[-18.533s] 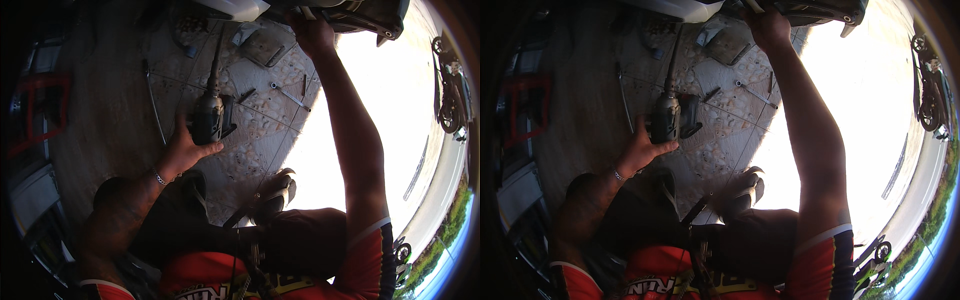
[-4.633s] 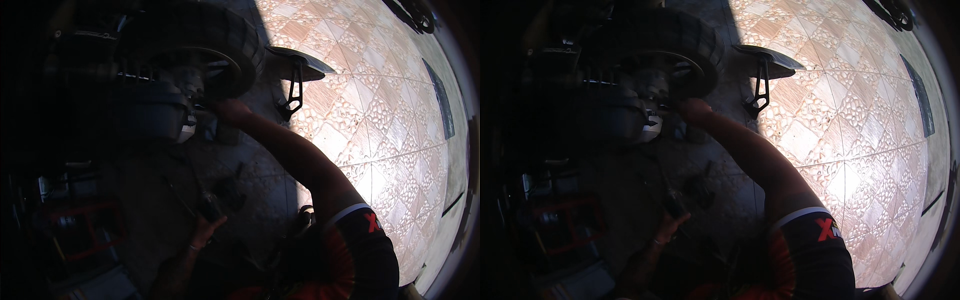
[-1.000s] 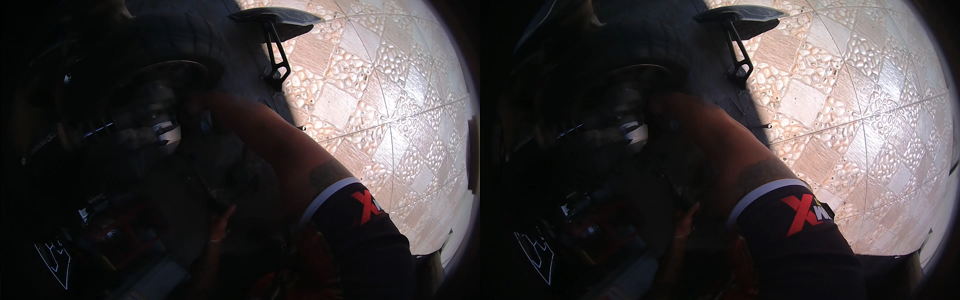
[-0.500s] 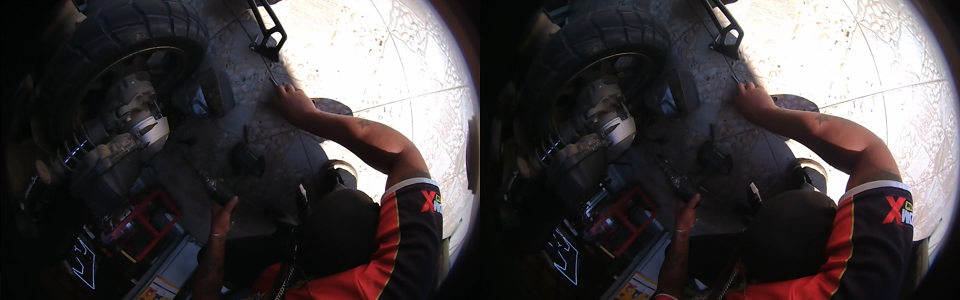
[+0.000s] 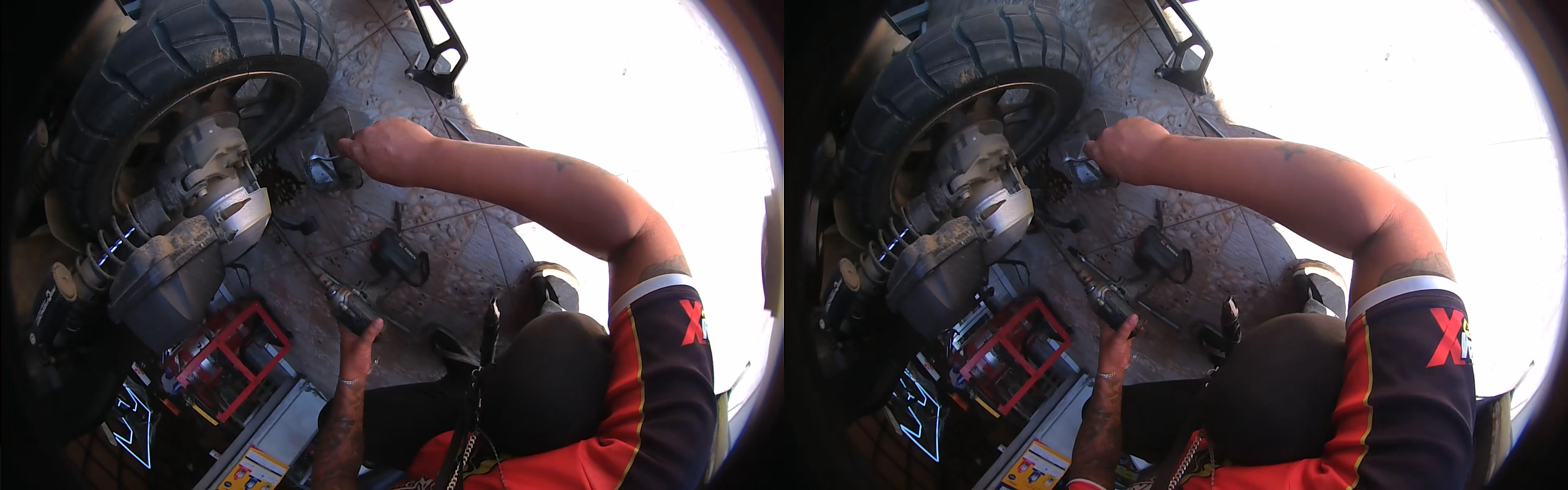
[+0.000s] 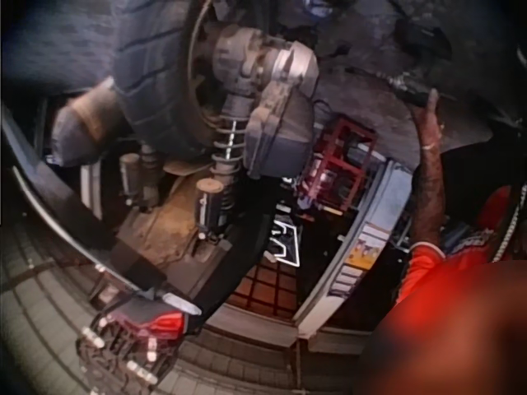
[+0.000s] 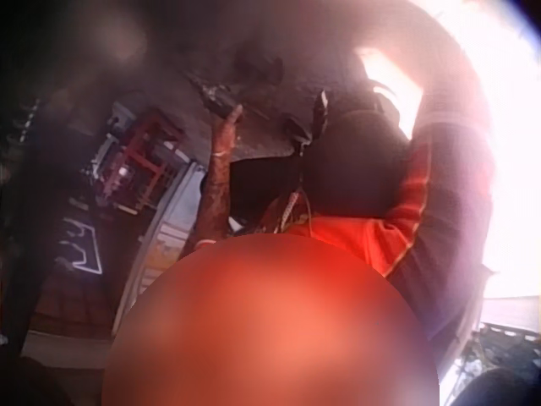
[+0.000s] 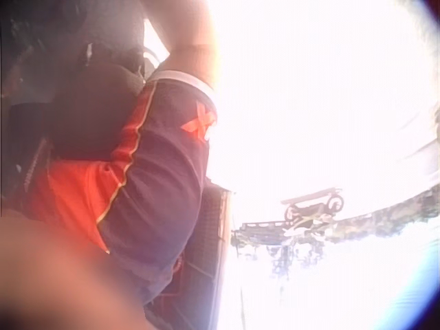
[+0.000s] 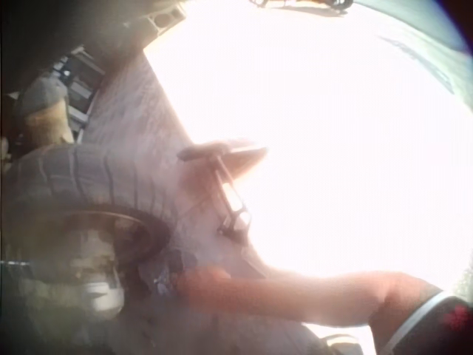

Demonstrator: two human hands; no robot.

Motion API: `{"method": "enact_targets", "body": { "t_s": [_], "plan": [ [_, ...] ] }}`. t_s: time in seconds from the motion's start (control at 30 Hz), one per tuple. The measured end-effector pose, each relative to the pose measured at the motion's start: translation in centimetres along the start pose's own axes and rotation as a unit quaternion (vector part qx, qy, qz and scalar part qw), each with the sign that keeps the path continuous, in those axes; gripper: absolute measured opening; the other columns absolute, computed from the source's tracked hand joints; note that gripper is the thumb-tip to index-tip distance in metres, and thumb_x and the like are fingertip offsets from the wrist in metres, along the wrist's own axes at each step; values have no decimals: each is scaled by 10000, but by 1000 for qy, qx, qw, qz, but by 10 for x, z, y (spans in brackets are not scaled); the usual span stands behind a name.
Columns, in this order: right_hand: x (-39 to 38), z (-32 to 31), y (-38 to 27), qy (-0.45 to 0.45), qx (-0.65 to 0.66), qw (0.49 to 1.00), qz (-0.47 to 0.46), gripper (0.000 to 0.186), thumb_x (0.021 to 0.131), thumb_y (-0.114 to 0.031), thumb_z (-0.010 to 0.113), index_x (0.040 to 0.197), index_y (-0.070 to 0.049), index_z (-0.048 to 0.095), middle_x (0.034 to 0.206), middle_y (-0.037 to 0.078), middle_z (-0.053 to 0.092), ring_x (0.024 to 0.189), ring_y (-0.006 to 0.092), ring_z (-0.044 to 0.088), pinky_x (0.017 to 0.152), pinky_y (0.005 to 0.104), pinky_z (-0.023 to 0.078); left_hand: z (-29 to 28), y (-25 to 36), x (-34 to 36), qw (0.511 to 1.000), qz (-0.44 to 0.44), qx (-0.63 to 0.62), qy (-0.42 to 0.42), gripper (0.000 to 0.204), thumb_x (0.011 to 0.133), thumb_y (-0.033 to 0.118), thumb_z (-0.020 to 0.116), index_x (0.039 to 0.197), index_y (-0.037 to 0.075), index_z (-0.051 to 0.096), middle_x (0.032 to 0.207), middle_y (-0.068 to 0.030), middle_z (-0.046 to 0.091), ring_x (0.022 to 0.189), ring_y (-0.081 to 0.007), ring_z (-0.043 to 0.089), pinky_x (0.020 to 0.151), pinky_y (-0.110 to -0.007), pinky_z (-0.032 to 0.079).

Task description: The person retrieves a cordless impact wrench from a red tool cart and uses it to remove bolts from the rear wheel area of a motorcycle. The person then uses a wrench to loosen a nut on the rear axle while working near the rear tire and brake assembly.

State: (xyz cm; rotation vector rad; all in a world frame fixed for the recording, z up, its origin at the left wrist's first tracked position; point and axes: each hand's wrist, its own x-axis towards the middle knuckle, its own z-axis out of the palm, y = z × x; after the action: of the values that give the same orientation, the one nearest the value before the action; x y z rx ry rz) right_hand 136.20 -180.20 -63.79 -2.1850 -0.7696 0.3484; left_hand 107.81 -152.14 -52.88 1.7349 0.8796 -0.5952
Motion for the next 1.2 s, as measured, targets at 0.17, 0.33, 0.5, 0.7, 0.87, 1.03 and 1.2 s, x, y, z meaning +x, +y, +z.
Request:
{"method": "enact_targets", "body": {
  "t_s": [0.17, 0.33, 0.5, 0.7, 0.87, 1.03, 1.2],
  "plan": [
    [97, 4, -30, -22, -6, 997, -71, 270, 966, -164, 527, 1151, -46, 683, 949, 144, 745, 891, 342, 743, 768, 466, 591, 8, 6, -2, 1000, -6, -10, 15, 783, 840, 167, 838, 1463, 69, 373, 1269, -25, 505, 1135, -137, 513, 1019, -314, 443],
    [138, 23, -46, 4, 5, 999, -37, 299, 978, -192, 518, 1211, -72, 663, 1001, 167, 741, 948, 361, 737, 795, 470, 591, 9, 8, 0, 1000, -5, -11, 1, 817, 833, 174, 846, 1477, 71, 353, 1291, -30, 493, 1144, -141, 509, 1021, -316, 444],
    [136, 43, -46, 24, 79, 997, 0, 353, 979, -170, 514, 1312, -80, 588, 1035, 201, 734, 981, 377, 729, 822, 490, 584, 10, 6, 2, 999, 49, -13, -9, 842, 824, 182, 853, 1485, 72, 343, 1317, -36, 489, 1170, -147, 505, 1028, -326, 446],
    [139, 57, -56, 24, 145, 988, 42, 392, 983, -152, 505, 1366, -84, 557, 1074, 220, 723, 1009, 398, 715, 852, 491, 577, 11, 11, 2, 999, 42, 6, -7, 839, 818, 196, 861, 1470, 71, 348, 1237, -23, 489, 1122, -133, 506, 1007, -320, 456],
    [141, 54, -58, 18, 161, 985, 67, 427, 985, -161, 506, 1405, -94, 542, 1136, 219, 708, 1044, 393, 705, 868, 492, 572, 14, 14, 0, 999, 36, -11, -10, 801, 824, 179, 853, 1451, 68, 368, 1227, -31, 502, 1075, -120, 531, 931, -292, 496],
    [137, 43, -47, -2, 122, 991, 60, 427, 1003, -267, 523, 1389, -94, 579, 1127, 209, 712, 1065, 385, 698, 900, 480, 560, 12, 9, 1, 999, 53, -5, -3, 792, 823, 159, 850, 1449, 69, 372, 1214, -28, 508, 1041, -112, 537, 885, -278, 509],
    [144, 40, -24, -97, 230, 965, 80, 678, 1033, -595, 378, 1263, -24, 666, 1083, 234, 716, 1118, 397, 665, 987, 483, 495, 6, 6, 2, 998, 47, 32, -1, 811, 809, 158, 862, 1451, 76, 373, 1217, -20, 498, 1092, -119, 513, 953, -295, 484]
  ]
}}
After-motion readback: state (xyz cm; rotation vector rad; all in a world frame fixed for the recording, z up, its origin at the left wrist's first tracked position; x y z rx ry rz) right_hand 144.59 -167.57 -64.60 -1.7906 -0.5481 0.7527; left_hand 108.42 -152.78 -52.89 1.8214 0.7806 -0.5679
